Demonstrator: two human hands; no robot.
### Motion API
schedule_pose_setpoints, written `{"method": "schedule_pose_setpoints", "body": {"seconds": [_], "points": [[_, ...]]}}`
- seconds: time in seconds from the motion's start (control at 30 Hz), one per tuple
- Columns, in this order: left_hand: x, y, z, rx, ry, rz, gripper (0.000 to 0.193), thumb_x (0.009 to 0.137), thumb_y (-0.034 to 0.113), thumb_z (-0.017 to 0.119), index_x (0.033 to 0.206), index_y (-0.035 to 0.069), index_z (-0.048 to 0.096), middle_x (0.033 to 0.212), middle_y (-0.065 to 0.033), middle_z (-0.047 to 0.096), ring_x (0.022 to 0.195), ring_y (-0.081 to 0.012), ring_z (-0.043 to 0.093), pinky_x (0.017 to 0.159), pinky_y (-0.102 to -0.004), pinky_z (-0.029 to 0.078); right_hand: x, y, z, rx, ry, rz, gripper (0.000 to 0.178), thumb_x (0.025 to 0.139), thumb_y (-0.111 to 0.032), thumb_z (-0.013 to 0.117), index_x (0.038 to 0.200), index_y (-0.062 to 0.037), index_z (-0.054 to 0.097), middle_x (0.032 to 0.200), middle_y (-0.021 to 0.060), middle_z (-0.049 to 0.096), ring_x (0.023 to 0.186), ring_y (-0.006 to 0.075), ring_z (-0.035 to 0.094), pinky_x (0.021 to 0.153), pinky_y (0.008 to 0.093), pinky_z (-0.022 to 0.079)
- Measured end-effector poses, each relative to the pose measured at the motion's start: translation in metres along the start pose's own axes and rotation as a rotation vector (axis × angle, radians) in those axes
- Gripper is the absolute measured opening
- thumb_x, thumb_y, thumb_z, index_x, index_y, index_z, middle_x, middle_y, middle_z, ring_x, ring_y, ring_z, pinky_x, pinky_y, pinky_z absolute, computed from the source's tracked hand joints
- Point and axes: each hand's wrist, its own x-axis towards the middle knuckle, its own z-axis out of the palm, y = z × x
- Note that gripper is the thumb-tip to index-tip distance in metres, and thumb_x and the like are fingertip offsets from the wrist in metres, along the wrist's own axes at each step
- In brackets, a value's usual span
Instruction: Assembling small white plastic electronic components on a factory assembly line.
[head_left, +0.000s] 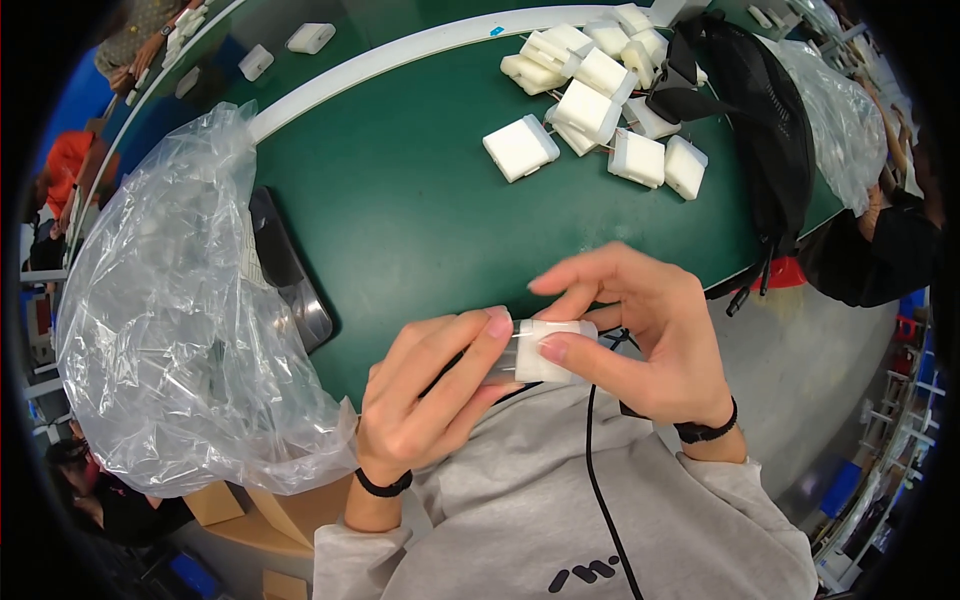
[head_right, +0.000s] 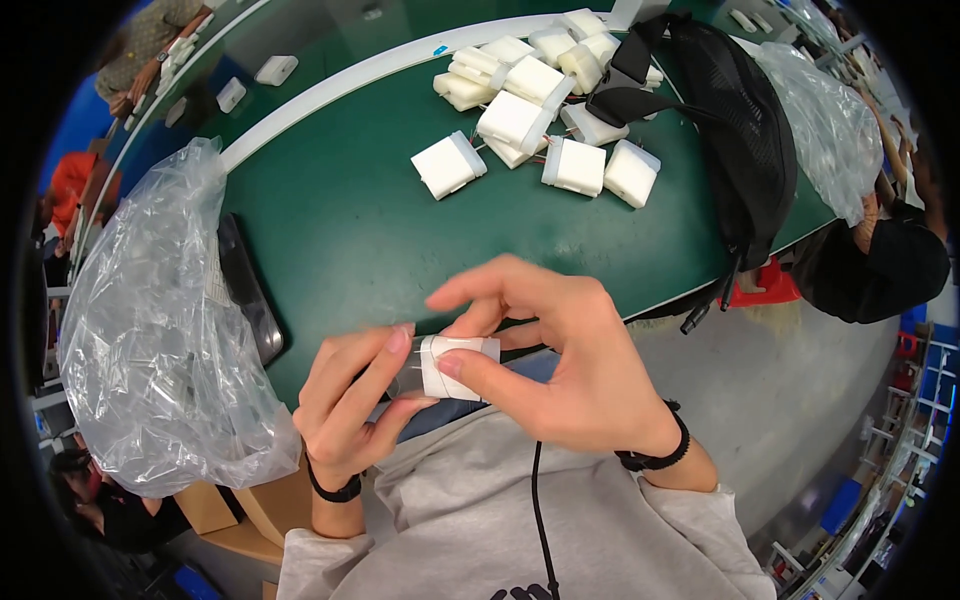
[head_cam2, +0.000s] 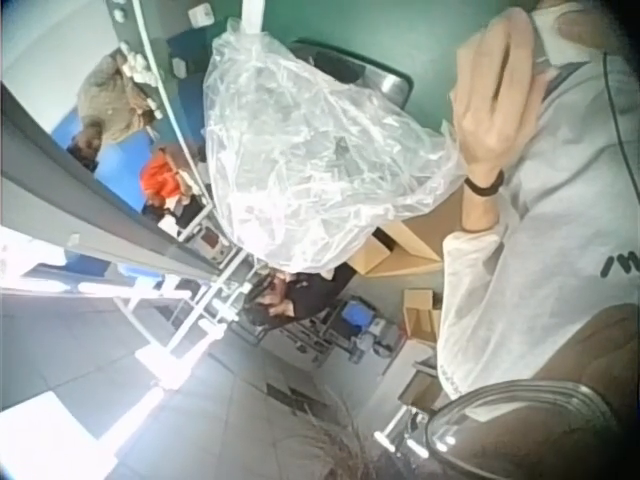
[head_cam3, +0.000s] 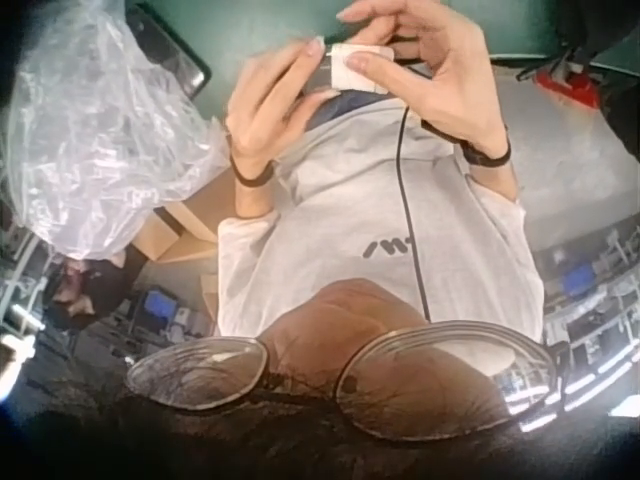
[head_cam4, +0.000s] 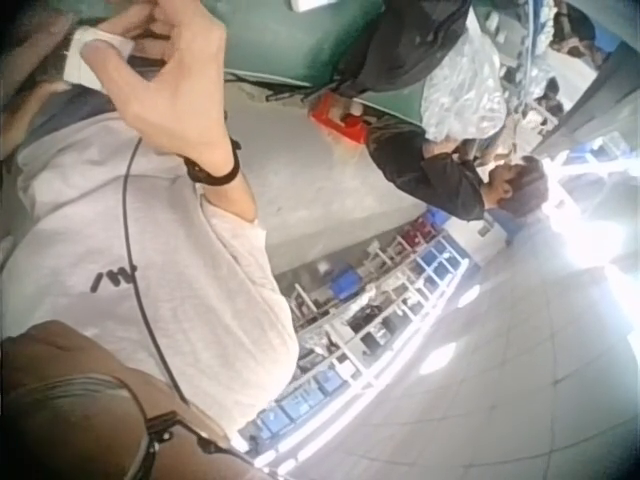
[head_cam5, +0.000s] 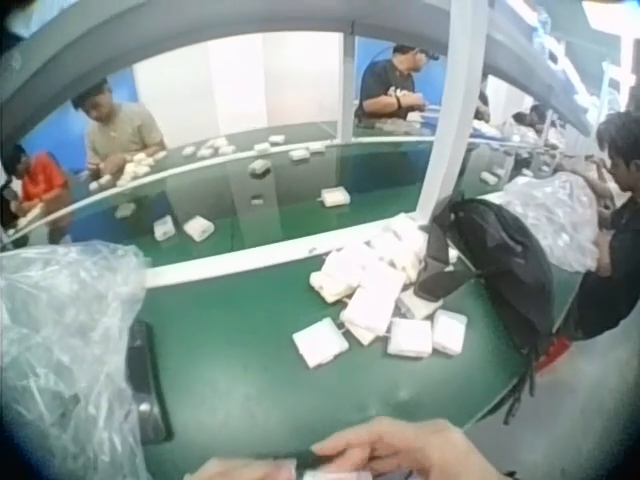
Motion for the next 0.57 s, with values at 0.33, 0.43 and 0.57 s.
{"method": "schedule_pose_setpoints", "body": {"seconds": [0.33, 0.43, 0.57], "points": [[0.009, 0.007, -0.016, 0.066, -0.07, -0.147, 0.075, 0.068, 0.02, 0.097, 0.133, -0.003, 0.069, 0.132, -0.0197, 0.07, 0.115, -0.0362, 0.068, 0.09, -0.042, 0.057, 0.02, 0.007, 0.005, 0.105, -0.104, 0.086, 0.032, 0.091, -0.008, 0.083, 0.118, 0.0, 0.067, 0.086, 0.004, 0.076, 0.083, 0.008, 0.071, 0.079, 0.0261, 0.057], [0.027, 0.014, -0.037, 0.404, -0.098, -0.339, 0.083, 0.07, 0.035, 0.097, 0.137, -0.002, 0.065, 0.141, -0.022, 0.062, 0.126, -0.0419, 0.06, 0.104, -0.0484, 0.052, 0.023, 0.022, 0.0, 0.145, 0.004, 0.079, 0.032, 0.091, -0.007, 0.082, 0.118, 0.0001, 0.067, 0.088, 0.006, 0.077, 0.084, 0.0094, 0.072, 0.08, 0.0267, 0.057], [-0.004, -0.012, -0.052, 0.902, -0.033, -0.628, 0.088, 0.079, 0.043, 0.092, 0.149, 0.004, 0.057, 0.158, -0.0197, 0.051, 0.145, -0.0417, 0.048, 0.117, -0.0477, 0.042, 0.025, 0.025, -0.003, 0.12, -0.035, 0.021, 0.034, 0.091, -0.009, 0.082, 0.12, -0.0017, 0.067, 0.095, 0.0115, 0.08, 0.09, 0.0147, 0.077, 0.084, 0.0261, 0.058]]}}
